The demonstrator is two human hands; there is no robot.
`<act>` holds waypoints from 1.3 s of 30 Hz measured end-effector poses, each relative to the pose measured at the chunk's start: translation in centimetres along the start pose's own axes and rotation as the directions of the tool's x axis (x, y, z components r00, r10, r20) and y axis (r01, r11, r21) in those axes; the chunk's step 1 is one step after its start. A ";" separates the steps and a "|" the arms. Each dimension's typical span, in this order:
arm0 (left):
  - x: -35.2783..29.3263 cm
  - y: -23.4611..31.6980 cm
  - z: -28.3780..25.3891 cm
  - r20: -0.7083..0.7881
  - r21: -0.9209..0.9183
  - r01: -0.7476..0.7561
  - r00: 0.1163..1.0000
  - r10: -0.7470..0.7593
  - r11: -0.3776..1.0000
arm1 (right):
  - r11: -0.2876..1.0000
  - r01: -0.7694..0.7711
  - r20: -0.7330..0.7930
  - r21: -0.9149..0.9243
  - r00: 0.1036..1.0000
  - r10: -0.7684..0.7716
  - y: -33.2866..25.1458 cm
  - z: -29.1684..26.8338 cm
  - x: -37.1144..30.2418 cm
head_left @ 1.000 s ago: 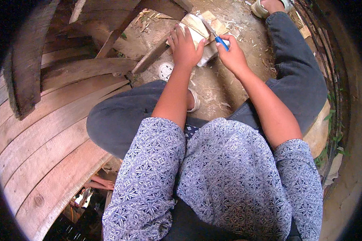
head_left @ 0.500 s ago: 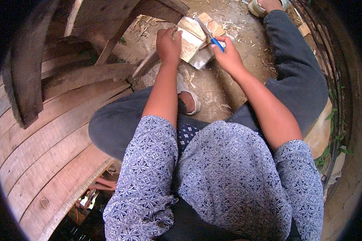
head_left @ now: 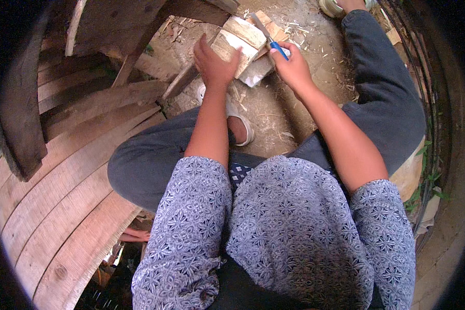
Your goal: The person sits on the ground and uses a chisel to carve a small rectangular block of wood. They repeatedly chip away at the wood, occasionally lifting and rotating the block to work on different sides.
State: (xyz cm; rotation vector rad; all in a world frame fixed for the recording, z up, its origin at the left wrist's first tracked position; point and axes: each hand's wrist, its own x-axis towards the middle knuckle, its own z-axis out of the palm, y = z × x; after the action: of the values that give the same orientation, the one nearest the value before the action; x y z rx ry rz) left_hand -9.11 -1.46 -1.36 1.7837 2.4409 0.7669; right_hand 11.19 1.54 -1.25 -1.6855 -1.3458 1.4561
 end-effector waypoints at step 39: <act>-2.1 12.6 -36.6 0.351 -0.718 -0.338 0.579 0.736 0.608 | 0.803 0.178 0.242 0.569 0.897 -0.370 -14.7 -14.1 -23.2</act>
State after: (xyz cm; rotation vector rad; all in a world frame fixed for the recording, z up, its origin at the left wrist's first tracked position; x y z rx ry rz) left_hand -8.15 -14.08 35.22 2.0776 1.0081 0.6700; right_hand 21.31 -11.35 24.88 -0.8600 -1.1389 1.7859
